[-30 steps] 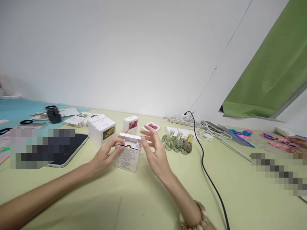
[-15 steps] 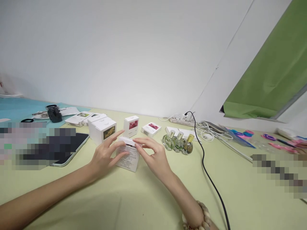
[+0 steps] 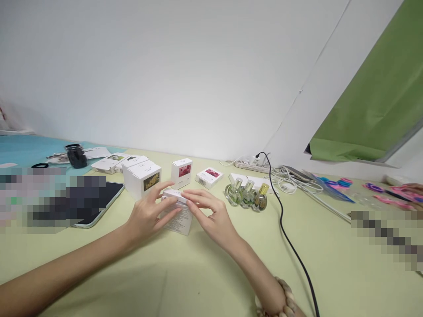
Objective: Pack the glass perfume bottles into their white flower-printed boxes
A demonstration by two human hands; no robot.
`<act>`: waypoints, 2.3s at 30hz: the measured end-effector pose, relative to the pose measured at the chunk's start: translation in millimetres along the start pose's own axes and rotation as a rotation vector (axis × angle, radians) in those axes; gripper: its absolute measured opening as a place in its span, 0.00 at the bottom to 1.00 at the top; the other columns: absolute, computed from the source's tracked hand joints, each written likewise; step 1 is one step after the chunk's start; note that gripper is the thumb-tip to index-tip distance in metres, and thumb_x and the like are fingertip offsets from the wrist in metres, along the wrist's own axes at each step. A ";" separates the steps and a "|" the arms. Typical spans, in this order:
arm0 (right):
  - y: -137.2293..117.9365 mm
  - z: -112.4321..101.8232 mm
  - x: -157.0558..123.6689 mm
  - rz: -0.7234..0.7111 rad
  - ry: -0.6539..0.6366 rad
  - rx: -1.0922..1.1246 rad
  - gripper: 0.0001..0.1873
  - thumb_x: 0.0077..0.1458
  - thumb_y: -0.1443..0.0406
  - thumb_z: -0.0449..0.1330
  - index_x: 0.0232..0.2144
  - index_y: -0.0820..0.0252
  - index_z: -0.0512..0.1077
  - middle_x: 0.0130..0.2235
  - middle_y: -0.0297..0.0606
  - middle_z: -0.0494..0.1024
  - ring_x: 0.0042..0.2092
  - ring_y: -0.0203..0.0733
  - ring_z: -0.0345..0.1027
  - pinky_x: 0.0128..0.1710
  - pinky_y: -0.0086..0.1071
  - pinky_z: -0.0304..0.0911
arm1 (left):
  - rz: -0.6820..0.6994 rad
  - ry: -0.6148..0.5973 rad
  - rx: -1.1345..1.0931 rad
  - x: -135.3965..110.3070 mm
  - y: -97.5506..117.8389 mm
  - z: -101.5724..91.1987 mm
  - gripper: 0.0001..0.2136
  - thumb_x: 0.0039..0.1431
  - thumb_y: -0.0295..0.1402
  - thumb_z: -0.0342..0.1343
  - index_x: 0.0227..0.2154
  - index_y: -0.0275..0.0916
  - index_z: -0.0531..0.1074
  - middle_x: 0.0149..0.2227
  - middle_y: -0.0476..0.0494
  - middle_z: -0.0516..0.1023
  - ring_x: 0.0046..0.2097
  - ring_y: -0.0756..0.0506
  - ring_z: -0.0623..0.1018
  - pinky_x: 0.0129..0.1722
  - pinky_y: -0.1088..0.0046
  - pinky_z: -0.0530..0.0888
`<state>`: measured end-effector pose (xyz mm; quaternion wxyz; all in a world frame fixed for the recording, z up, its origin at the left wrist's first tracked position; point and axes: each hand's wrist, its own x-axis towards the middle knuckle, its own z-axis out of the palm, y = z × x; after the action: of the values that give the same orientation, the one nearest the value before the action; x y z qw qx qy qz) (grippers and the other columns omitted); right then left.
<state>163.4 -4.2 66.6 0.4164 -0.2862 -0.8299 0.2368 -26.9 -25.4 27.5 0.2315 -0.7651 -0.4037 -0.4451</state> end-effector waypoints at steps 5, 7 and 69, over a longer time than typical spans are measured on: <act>4.4 1.3 -2.8 -0.016 -0.057 -0.012 0.13 0.57 0.63 0.52 0.43 0.50 0.72 0.48 0.36 0.69 0.50 0.39 0.63 0.45 0.31 0.68 | -0.016 0.065 -0.036 -2.2 0.5 0.3 0.09 0.55 0.34 0.53 0.40 0.43 0.67 0.53 0.43 0.64 0.46 0.48 0.72 0.37 0.76 0.72; 7.4 4.5 -6.1 -0.010 -0.058 0.001 0.13 0.56 0.63 0.53 0.43 0.49 0.72 0.48 0.36 0.68 0.50 0.38 0.62 0.44 0.30 0.68 | -0.040 0.071 -0.075 -3.0 0.6 1.1 0.15 0.55 0.34 0.53 0.46 0.43 0.63 0.51 0.42 0.65 0.47 0.48 0.72 0.35 0.77 0.72; 76.8 37.4 51.8 0.009 0.453 -0.548 0.20 0.53 0.73 0.44 0.48 0.60 0.61 0.48 0.42 0.65 0.51 0.43 0.55 0.53 0.37 0.47 | -0.527 -0.201 0.494 29.5 -44.9 -51.2 0.22 0.53 0.51 0.46 0.44 0.40 0.64 0.40 0.39 0.65 0.45 0.38 0.67 0.43 0.61 0.64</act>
<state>128.4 80.5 26.7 0.4967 -0.4360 -0.7479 -0.0623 -80.9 -24.3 78.3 0.2457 -0.5962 -0.7025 -0.3012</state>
